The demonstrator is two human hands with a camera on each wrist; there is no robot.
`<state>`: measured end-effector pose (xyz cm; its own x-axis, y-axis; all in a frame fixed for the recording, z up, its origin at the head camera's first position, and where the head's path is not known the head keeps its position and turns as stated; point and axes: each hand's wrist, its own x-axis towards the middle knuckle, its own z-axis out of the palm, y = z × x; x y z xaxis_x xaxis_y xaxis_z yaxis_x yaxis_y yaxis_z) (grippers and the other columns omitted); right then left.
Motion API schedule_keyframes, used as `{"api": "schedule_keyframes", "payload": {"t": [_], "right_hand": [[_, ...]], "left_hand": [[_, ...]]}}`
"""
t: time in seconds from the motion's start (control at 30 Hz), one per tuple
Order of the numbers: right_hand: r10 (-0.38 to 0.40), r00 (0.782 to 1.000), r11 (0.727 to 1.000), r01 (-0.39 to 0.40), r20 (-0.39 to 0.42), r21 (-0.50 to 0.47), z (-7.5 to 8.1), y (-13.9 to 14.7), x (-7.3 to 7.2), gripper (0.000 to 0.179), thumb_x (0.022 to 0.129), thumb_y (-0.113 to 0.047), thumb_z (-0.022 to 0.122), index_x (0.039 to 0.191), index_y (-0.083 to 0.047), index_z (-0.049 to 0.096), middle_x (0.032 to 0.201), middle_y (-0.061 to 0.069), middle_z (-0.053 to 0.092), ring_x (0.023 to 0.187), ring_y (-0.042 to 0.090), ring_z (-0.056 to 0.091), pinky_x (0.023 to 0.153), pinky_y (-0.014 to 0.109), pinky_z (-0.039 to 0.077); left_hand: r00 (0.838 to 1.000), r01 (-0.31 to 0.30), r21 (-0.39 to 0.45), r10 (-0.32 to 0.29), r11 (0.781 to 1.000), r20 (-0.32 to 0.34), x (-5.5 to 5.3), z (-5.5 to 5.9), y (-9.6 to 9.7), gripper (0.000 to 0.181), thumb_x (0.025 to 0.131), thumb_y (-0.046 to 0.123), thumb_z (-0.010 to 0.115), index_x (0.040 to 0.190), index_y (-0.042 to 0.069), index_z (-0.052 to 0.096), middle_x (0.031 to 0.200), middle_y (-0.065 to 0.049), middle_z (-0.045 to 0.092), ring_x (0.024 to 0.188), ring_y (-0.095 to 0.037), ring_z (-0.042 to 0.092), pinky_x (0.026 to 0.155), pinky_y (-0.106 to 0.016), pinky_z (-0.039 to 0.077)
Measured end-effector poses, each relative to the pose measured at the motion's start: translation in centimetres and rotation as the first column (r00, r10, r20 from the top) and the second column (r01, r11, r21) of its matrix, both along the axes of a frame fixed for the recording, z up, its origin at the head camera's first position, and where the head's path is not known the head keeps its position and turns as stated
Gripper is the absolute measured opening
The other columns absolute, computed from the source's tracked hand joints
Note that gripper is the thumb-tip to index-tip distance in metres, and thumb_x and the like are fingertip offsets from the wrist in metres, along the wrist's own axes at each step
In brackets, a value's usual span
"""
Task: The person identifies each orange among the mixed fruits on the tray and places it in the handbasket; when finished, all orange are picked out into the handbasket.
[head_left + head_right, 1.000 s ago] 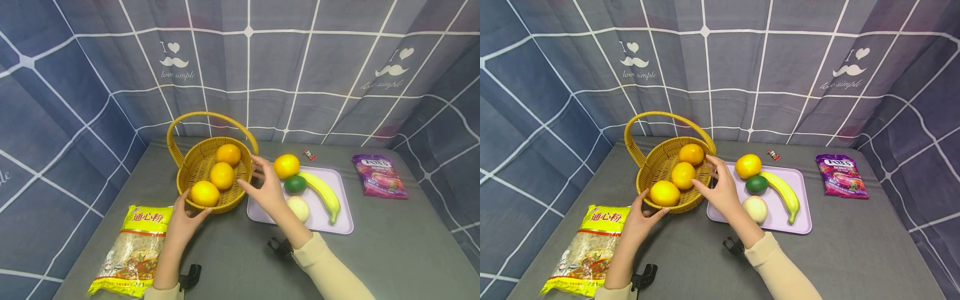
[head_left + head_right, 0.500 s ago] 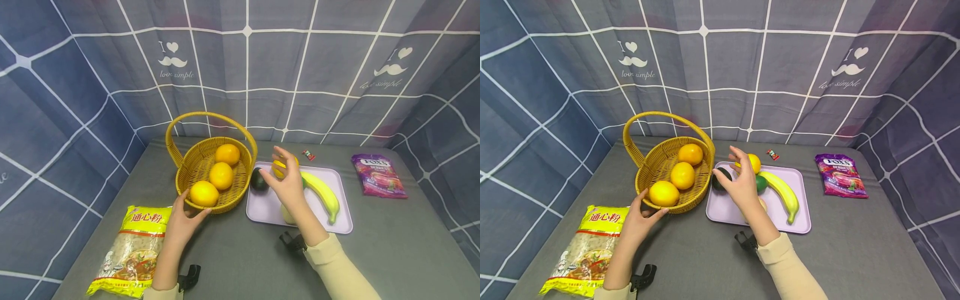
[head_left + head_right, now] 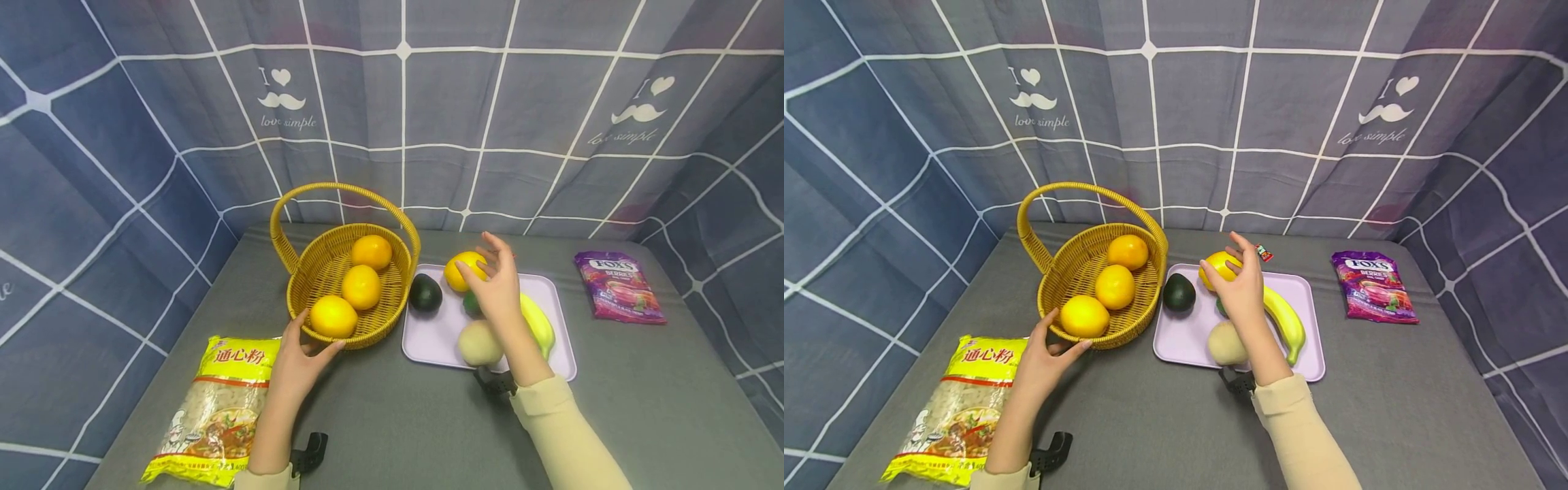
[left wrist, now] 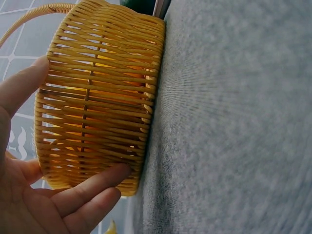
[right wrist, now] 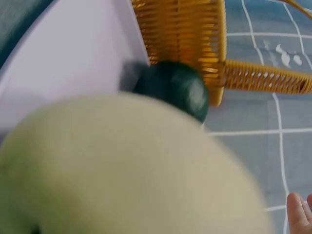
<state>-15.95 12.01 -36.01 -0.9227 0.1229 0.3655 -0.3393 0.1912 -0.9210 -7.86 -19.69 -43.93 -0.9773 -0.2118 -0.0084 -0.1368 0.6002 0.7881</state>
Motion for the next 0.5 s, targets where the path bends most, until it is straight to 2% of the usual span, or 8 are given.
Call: {"api": "schedule_keyframes", "payload": {"t": [0.2,0.5], "right_hand": [[-0.060,0.996,0.998,0.060,0.069,0.000,-3.1,1.7,-2.1,0.072,0.083,-0.013,0.077,0.144,-0.005,0.038,0.145,0.007,0.041,0.128,0.032,0.045,0.103,0.044,0.039],[-0.110,0.977,0.989,0.088,0.184,0.123,-5.1,2.9,-3.4,0.084,0.081,-0.039,0.078,0.147,-0.010,0.034,0.148,0.008,0.037,0.130,0.033,0.042,0.103,0.046,0.038]], "left_hand": [[1.000,0.000,0.004,0.000,1.000,0.005,0.0,-0.1,0.0,0.103,0.075,0.055,0.077,0.152,0.015,0.024,0.155,-0.016,0.023,0.106,-0.035,0.061,0.086,-0.051,0.049],[1.000,-0.002,0.009,0.001,1.000,0.006,0.0,0.2,0.0,0.101,0.075,0.054,0.077,0.152,0.015,0.024,0.155,-0.017,0.022,0.106,-0.035,0.061,0.086,-0.051,0.048]]}}
